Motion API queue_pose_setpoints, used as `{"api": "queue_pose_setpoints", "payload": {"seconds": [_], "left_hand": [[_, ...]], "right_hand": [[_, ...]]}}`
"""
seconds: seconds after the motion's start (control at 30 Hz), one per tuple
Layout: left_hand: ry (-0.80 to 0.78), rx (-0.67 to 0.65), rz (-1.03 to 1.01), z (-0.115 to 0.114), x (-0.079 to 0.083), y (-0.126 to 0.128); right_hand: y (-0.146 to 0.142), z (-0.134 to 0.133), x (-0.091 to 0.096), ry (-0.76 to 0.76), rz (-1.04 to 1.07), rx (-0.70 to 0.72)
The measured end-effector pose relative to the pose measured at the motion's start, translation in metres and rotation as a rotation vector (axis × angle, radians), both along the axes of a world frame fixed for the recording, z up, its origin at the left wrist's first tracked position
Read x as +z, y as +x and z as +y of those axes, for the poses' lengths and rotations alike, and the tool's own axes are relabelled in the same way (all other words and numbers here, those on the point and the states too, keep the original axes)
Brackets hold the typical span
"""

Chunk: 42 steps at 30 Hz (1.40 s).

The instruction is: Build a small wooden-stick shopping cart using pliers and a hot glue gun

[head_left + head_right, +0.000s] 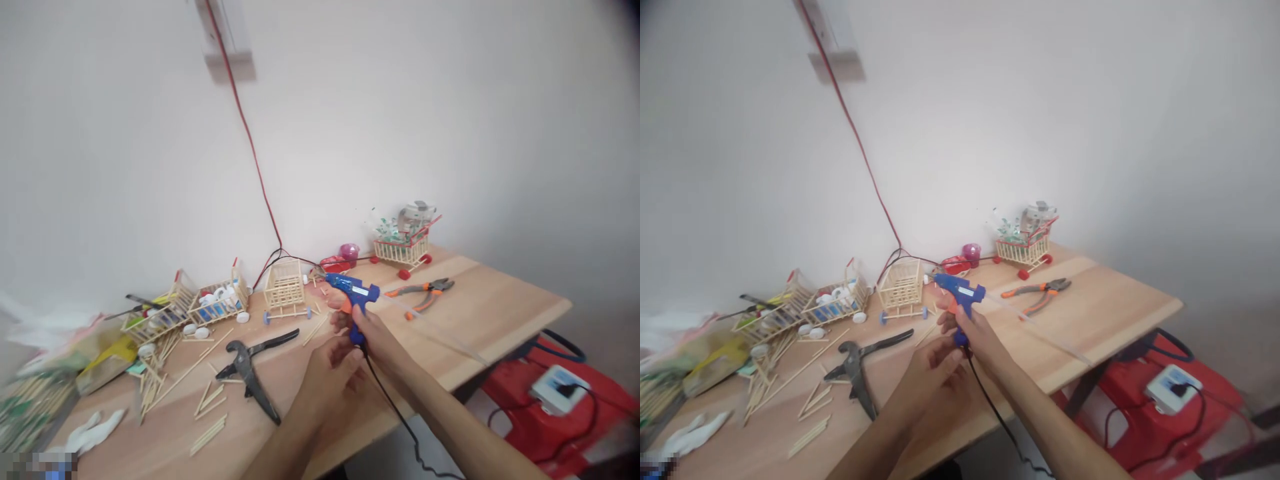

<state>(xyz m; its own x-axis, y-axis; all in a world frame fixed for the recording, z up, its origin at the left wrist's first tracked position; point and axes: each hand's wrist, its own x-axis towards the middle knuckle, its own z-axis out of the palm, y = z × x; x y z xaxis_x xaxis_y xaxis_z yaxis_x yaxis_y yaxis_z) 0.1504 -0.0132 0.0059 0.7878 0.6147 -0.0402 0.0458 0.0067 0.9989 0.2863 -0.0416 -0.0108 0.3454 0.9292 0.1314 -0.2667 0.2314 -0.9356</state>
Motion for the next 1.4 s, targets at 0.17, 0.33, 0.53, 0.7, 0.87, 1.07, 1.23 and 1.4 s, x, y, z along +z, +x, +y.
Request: {"api": "queue_pose_setpoints", "payload": {"seconds": [0.17, 0.33, 0.53, 0.7, 0.87, 1.07, 1.23, 1.4], "left_hand": [[-0.065, 0.019, -0.036, 0.006, -0.001, 0.006], [0.247, 0.078, 0.192, 0.004, 0.002, -0.019], [0.718, 0.421, 0.452, 0.015, 0.011, -0.104], [0.822, 0.42, 0.544, 0.014, 0.004, -0.152], [0.808, 0.317, 0.691, -0.002, -0.002, -0.138], [0.68, 0.378, 0.826, -0.003, -0.001, -0.125], [0.562, 0.55, 0.739, -0.001, -0.001, -0.129], [0.483, 0.672, 0.614, 0.003, -0.004, -0.14]], "right_hand": [[-0.003, 0.004, 0.009, 0.039, 0.069, 0.134], [0.002, 0.021, 0.018, 0.134, 0.125, 0.177], [0.01, 0.036, 0.014, 0.066, 0.029, 0.03], [0.007, 0.037, 0.006, 0.014, -0.063, -0.031], [0.004, 0.032, 0.004, 0.007, -0.098, -0.073], [0.004, 0.032, 0.003, 0.002, -0.075, -0.122], [0.007, 0.032, 0.007, 0.008, -0.073, -0.178], [0.02, 0.03, 0.014, 0.112, -0.015, -0.26]]}}
